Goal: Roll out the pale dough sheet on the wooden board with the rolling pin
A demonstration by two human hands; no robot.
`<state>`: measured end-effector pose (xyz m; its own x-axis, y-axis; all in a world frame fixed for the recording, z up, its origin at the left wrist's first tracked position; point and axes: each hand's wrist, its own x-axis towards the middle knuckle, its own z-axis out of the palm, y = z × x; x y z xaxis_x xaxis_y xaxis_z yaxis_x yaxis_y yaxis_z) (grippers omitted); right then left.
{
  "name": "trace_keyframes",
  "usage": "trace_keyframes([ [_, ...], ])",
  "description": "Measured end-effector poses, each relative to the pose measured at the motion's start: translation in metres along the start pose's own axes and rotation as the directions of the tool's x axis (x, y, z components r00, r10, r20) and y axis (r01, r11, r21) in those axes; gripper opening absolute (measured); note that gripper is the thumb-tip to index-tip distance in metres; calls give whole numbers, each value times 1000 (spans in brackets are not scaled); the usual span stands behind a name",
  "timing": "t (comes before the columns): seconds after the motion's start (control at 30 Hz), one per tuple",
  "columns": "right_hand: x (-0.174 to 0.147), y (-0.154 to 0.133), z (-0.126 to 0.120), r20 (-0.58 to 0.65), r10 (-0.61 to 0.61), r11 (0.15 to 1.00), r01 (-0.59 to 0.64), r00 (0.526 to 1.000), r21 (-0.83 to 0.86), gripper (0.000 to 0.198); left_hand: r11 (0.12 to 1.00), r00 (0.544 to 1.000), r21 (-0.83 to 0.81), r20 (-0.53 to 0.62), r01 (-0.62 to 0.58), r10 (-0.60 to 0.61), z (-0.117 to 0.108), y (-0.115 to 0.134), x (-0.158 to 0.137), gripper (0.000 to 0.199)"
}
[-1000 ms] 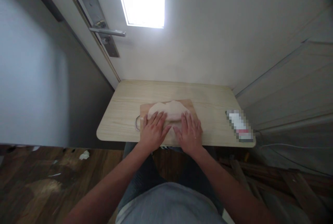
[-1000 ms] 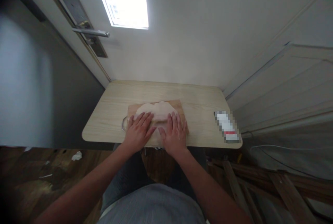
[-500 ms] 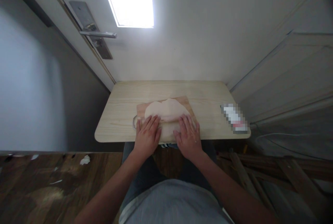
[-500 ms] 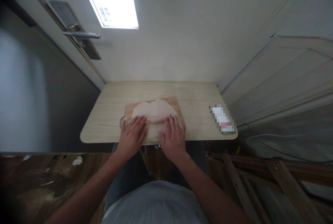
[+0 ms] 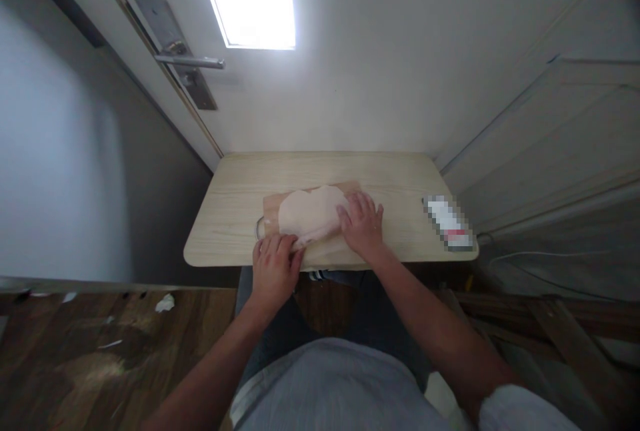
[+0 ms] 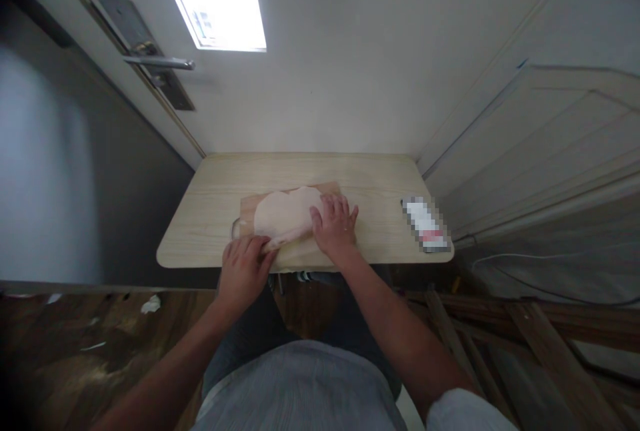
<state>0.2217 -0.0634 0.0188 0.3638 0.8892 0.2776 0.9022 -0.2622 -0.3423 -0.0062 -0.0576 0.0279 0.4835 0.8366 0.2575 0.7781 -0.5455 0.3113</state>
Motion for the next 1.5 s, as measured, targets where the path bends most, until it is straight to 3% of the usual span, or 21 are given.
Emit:
trace_keyframes([
  [0.27, 31, -25, 25, 102, -63, 994, 72, 993, -80, 54, 998, 998, 14, -20, 60, -59, 1, -2, -20, 23],
  [0.53, 49, -36, 33, 181, -35, 991, 58, 983, -124, 55, 997, 997, -27, 8, 72, -72, -4, 0, -1, 40],
  [0.7, 64, -47, 37, 217, 4, 993, 23, 976, -120, 56, 997, 997, -1, 37, 71, -71, 1, -3, 9, 39],
  [1.0, 89, -64, 49, 179, 21, 992, 2, 984, -123, 58, 994, 994, 99, 97, 48, -58, -5, -20, 22, 46],
  [1.23, 79, -58, 49, 110, 11, 996, -1, 994, -93, 57, 993, 991, 109, 122, 38, -51, -6, -12, 41, 48],
  [1.5, 47, -34, 40, 99, -16, 994, 26, 995, -105, 55, 994, 993, 109, 121, -3, -10, 15, 5, 45, 49],
])
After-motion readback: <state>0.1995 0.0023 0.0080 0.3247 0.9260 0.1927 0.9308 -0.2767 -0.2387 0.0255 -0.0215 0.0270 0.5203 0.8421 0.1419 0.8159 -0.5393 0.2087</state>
